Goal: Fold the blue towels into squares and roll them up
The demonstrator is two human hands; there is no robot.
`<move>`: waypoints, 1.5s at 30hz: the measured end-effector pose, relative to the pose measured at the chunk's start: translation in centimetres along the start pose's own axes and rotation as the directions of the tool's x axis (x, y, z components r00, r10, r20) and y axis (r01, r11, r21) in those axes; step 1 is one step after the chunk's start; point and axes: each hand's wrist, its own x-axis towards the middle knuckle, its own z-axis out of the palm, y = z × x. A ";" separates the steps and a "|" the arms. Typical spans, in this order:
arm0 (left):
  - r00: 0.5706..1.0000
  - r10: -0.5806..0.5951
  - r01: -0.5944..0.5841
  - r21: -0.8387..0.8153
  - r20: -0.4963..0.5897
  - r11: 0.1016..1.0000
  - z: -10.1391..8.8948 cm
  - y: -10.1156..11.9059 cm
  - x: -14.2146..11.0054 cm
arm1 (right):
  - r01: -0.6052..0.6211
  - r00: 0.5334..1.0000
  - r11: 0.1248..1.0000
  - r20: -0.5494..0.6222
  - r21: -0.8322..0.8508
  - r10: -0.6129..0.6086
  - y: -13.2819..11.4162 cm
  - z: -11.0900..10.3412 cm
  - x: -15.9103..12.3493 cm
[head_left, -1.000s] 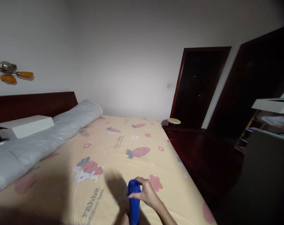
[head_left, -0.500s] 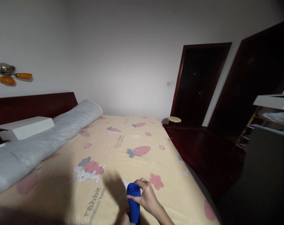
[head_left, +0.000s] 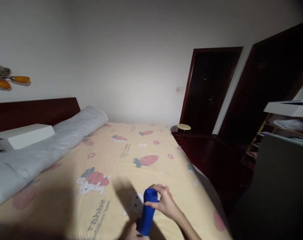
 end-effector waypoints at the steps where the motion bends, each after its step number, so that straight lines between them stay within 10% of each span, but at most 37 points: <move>1: 0.998 0.058 -0.058 -0.007 0.014 0.998 0.0 -0.4 0.2 | -0.013 1.000 1.000 0.006 -0.011 0.013 -0.3 -1.5 0.0; 7: 0.973 0.222 -0.218 0.064 -0.065 0.974 0.4 -1.6 0.6 | -0.067 0.997 0.990 0.016 -0.122 0.070 -0.2 -10.7 -1.2; 14: 0.958 0.268 -0.244 0.202 -0.104 0.949 -0.1 -1.2 -0.3 | -0.300 0.954 0.908 -0.091 -0.292 0.285 5.6 -19.4 -4.2; 22: 0.900 0.427 -0.399 0.231 -0.087 0.888 0.2 -2.2 0.5 | -0.419 0.907 0.819 -0.215 -0.392 0.361 12.5 -22.8 -6.7; 30: 0.871 0.483 -0.467 0.160 -0.085 0.870 0.1 -3.0 0.7 | -0.324 0.932 0.780 -0.323 -0.535 0.166 12.4 -27.0 -2.3; 36: 0.878 0.462 -0.459 0.057 -0.123 0.887 0.5 -3.2 0.4 | -0.197 0.951 0.626 -0.302 -0.755 -0.065 14.2 -25.0 -3.7; 45: 0.859 0.489 -0.479 0.097 -0.150 0.872 0.5 -2.9 0.1 | -0.077 0.996 0.429 -0.047 -0.900 0.080 29.8 -12.3 -18.0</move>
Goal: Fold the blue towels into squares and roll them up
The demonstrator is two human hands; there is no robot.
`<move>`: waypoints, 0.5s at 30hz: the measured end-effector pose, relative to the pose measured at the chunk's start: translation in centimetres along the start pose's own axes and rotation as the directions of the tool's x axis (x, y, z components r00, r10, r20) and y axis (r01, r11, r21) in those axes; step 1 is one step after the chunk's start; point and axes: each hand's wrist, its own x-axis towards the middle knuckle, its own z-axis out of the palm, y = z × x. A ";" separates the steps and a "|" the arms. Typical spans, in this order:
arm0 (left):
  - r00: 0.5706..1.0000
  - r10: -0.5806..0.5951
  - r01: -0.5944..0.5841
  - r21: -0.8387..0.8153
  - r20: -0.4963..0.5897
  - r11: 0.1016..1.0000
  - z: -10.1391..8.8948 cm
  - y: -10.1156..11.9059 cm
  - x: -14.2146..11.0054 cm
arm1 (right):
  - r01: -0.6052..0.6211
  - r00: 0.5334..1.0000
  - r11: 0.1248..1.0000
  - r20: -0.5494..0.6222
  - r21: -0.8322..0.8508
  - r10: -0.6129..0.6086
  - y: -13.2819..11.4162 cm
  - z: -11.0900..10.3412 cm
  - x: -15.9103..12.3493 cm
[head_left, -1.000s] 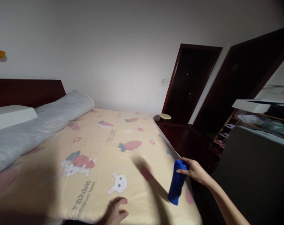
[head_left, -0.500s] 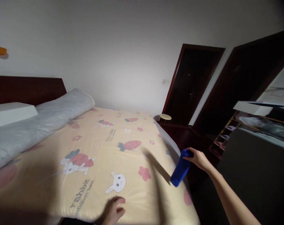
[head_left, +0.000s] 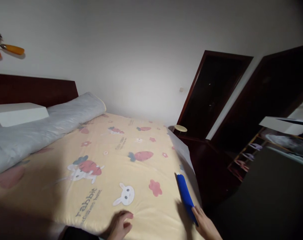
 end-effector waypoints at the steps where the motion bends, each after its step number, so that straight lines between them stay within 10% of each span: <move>1: 1.000 0.009 -0.009 0.014 -0.003 1.000 0.0 0.0 0.0 | 0.011 1.000 1.000 -0.004 -0.027 -0.011 -0.4 1.4 -1.0; 7: 0.999 0.040 -0.040 0.086 0.006 0.996 -0.2 0.0 0.2 | 0.030 0.998 0.999 -0.056 -0.036 -0.032 -1.7 4.2 -3.8; 15: 0.998 0.055 -0.056 0.103 0.013 0.993 -0.2 -0.1 0.1 | -0.036 0.997 0.986 -0.060 0.164 0.047 -2.1 0.8 -3.5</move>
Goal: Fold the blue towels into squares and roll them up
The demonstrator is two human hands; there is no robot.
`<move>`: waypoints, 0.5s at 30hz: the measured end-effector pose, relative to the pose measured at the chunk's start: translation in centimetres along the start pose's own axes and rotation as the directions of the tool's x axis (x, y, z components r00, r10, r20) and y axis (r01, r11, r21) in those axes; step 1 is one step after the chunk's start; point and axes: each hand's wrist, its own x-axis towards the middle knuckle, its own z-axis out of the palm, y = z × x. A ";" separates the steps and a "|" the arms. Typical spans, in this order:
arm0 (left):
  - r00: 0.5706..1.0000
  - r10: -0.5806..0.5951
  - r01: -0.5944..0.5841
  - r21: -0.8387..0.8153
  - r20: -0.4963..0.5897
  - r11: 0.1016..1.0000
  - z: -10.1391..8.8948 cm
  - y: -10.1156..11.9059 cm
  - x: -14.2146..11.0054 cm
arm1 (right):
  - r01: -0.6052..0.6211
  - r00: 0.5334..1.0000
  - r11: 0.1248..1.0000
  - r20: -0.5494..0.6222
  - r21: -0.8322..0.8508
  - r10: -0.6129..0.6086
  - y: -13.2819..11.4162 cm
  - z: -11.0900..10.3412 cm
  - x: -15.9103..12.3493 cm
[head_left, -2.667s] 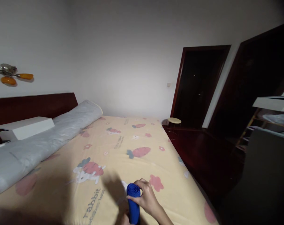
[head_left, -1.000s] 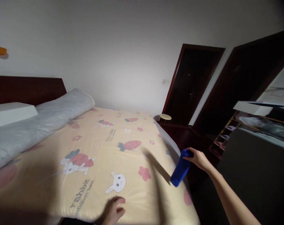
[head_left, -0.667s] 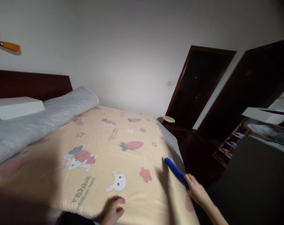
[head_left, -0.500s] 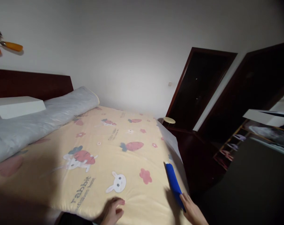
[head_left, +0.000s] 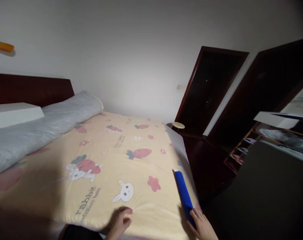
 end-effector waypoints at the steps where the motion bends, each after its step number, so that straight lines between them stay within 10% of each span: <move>1: 1.000 -0.005 0.005 -0.001 0.001 1.000 0.0 0.0 0.0 | -0.022 1.000 1.000 -0.013 0.013 0.022 -0.1 -0.4 0.2; 15: 1.000 -0.015 0.015 -0.021 -0.013 1.000 -0.1 0.3 0.1 | -0.266 0.964 0.958 0.055 0.112 0.261 -0.1 -1.8 0.0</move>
